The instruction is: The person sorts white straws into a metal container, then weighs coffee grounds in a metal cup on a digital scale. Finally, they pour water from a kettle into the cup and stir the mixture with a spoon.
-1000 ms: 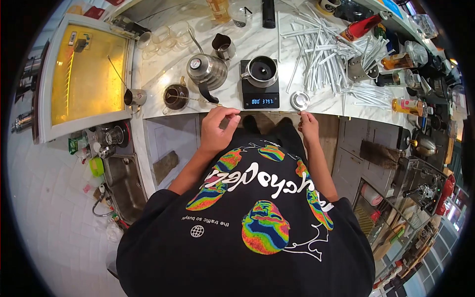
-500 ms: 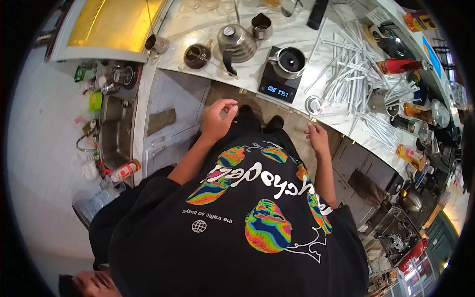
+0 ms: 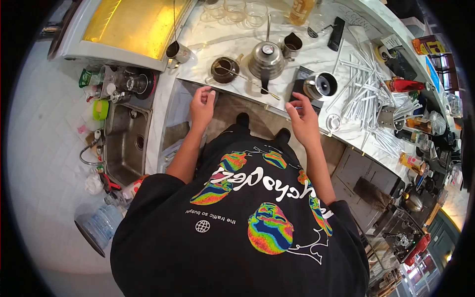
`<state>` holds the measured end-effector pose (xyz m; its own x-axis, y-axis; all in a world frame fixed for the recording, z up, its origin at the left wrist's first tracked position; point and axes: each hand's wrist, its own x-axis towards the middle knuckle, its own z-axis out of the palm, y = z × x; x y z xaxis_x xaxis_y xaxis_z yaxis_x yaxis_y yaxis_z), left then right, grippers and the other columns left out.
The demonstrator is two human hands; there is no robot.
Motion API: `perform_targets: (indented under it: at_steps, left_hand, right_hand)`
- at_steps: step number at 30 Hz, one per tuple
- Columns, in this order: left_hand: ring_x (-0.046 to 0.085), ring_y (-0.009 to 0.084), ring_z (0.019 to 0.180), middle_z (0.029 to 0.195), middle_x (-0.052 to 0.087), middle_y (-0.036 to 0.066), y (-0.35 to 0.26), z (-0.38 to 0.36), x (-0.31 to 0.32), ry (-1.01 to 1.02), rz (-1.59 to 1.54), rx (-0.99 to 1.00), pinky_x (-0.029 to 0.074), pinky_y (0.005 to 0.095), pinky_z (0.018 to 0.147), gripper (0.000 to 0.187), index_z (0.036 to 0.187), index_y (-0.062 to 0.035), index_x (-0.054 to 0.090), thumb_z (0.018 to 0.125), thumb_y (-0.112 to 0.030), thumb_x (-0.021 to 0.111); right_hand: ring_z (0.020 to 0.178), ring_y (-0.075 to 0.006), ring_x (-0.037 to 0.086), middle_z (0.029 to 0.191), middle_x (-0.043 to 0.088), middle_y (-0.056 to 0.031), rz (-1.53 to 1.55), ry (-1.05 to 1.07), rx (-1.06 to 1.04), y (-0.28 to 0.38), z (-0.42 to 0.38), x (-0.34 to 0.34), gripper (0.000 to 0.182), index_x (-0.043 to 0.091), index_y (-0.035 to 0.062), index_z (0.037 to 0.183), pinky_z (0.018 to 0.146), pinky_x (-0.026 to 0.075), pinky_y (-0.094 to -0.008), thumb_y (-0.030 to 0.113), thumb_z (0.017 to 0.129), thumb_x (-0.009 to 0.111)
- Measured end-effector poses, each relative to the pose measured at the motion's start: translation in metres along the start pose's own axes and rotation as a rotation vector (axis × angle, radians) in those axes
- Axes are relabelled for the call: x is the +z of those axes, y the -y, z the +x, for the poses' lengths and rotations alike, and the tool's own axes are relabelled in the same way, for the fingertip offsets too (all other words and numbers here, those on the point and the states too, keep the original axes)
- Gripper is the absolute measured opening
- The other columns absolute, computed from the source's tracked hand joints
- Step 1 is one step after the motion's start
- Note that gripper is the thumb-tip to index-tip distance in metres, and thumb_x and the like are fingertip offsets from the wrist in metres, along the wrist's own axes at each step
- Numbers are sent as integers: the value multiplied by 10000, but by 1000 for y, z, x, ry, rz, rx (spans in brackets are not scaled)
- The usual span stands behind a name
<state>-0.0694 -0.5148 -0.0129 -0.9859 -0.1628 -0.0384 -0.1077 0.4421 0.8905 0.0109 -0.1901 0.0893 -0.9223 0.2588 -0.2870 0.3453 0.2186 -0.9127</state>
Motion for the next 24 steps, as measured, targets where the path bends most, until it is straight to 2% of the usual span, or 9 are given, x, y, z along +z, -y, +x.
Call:
perform_targets:
  at_steps: [4, 5, 9, 13, 19, 24]
  left_hand:
    - [648, 137, 757, 858, 716, 47, 9, 32, -14, 43, 30, 47, 544, 309, 751, 265, 1159, -35, 712, 958, -203, 752]
    - [651, 140, 758, 855, 717, 50, 10, 36, -17, 59, 31, 49, 544, 310, 749, 263, 1158, -40, 711, 952, -198, 755]
    - [653, 146, 751, 850, 718, 52, 14, 50, -24, 124, -1, -2, 545, 316, 737, 262, 1154, -47, 713, 942, -193, 763]
    - [651, 139, 749, 846, 716, 54, 19, 59, -27, 177, 21, 19, 544, 312, 725, 263, 1152, -44, 711, 944, -198, 762]
    - [646, 124, 739, 843, 708, 45, 23, 65, -30, 234, -34, 30, 545, 295, 714, 263, 1163, -41, 706, 955, -191, 760]
    - [631, 110, 728, 841, 700, 37, 25, 66, -34, 259, -46, 35, 536, 289, 700, 261, 1169, -40, 702, 962, -189, 759]
  right_hand:
    - [880, -182, 706, 1088, 742, -135, -38, -36, -8, 4, 18, 50, 489, 632, 56, 1381, 790, 554, -333, 274, 961, 757]
    - [820, -170, 700, 1033, 762, -134, -35, -60, -12, 2, 20, 58, 401, 682, 48, 1315, 767, 549, -321, 239, 968, 748]
    - [780, -121, 671, 950, 778, -107, 21, -168, -60, -1, 20, 78, 209, 755, 13, 1137, 742, 533, -290, 155, 989, 715]
    - [803, -92, 661, 955, 770, -72, 108, -178, -67, 25, 14, 92, 186, 749, 6, 1126, 746, 525, -270, 130, 991, 716]
    - [865, -96, 667, 986, 764, -65, 280, -64, -174, 42, 30, 119, 193, 755, 4, 1139, 776, 529, -266, 136, 1002, 717]
    - [928, -161, 722, 1008, 790, -83, 63, -18, -252, 44, 48, 138, 177, 778, 16, 1106, 812, 547, -292, 153, 1012, 717]
